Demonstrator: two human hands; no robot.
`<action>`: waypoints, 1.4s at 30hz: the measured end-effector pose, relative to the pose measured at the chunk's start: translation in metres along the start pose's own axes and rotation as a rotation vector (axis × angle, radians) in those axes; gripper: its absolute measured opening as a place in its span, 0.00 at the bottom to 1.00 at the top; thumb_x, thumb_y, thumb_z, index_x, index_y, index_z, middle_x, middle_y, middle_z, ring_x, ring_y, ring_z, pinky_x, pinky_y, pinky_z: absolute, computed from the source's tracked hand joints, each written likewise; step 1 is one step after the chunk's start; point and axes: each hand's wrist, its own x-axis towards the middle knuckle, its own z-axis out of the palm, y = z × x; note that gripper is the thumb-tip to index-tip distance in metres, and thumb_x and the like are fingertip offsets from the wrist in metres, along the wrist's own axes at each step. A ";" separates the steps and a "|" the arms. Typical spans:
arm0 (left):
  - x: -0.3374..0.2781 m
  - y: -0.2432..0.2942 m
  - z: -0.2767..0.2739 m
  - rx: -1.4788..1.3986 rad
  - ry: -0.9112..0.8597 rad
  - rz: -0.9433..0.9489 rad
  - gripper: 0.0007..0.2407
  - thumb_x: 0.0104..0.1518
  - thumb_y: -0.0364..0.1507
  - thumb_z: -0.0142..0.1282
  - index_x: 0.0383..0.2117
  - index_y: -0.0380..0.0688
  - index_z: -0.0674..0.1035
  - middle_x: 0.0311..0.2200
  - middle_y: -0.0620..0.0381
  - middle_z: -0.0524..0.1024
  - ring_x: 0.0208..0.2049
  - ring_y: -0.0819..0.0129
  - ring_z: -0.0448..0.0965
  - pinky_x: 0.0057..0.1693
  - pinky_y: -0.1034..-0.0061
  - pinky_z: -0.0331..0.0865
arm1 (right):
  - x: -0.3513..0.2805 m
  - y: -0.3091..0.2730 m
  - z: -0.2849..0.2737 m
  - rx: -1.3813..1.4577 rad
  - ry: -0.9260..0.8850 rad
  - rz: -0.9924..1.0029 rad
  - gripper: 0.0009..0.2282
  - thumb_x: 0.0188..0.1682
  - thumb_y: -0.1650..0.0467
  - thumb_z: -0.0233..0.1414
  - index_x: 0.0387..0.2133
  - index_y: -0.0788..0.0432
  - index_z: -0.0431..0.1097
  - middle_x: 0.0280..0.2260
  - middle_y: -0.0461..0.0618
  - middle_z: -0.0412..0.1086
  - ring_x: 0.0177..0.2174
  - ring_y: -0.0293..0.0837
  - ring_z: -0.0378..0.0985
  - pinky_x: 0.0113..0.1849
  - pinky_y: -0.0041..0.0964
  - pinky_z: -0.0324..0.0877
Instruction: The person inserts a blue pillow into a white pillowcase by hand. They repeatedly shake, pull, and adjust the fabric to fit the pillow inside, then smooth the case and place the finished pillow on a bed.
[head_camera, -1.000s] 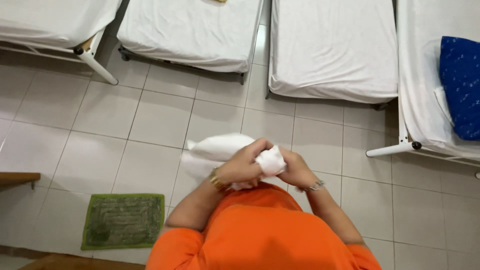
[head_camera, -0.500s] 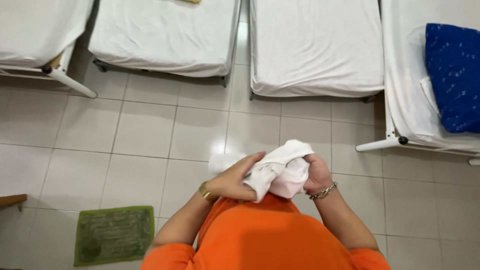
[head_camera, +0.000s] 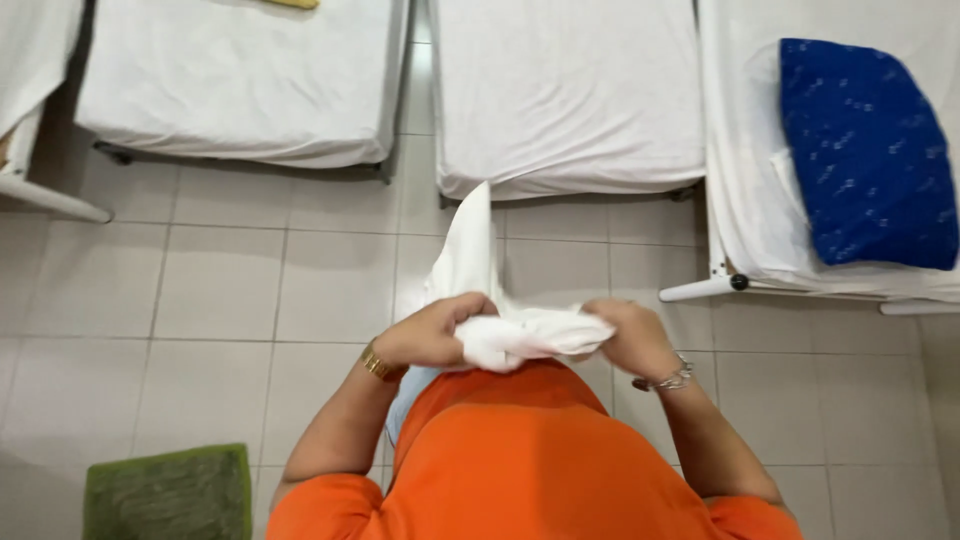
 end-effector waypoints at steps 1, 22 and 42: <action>0.000 0.022 0.009 0.410 -0.213 0.060 0.20 0.43 0.23 0.61 0.47 0.38 0.76 0.39 0.50 0.81 0.42 0.63 0.80 0.49 0.71 0.73 | -0.001 0.025 -0.002 -0.137 0.118 -0.076 0.16 0.41 0.69 0.61 0.44 0.59 0.73 0.39 0.53 0.77 0.40 0.45 0.78 0.41 0.41 0.74; 0.218 0.108 -0.007 0.958 -0.014 0.750 0.15 0.42 0.29 0.64 0.36 0.41 0.75 0.27 0.50 0.74 0.29 0.50 0.76 0.38 0.62 0.70 | 0.087 0.049 -0.139 -0.342 0.887 -0.150 0.15 0.54 0.65 0.59 0.50 0.54 0.65 0.51 0.55 0.69 0.49 0.51 0.74 0.52 0.47 0.71; 0.513 0.102 -0.096 -0.056 -0.262 -0.114 0.17 0.60 0.29 0.51 0.56 0.39 0.77 0.48 0.50 0.80 0.47 0.60 0.81 0.52 0.64 0.75 | 0.292 0.242 -0.237 -0.987 0.617 0.318 0.42 0.42 0.65 0.67 0.70 0.54 0.52 0.68 0.59 0.52 0.62 0.54 0.61 0.59 0.58 0.58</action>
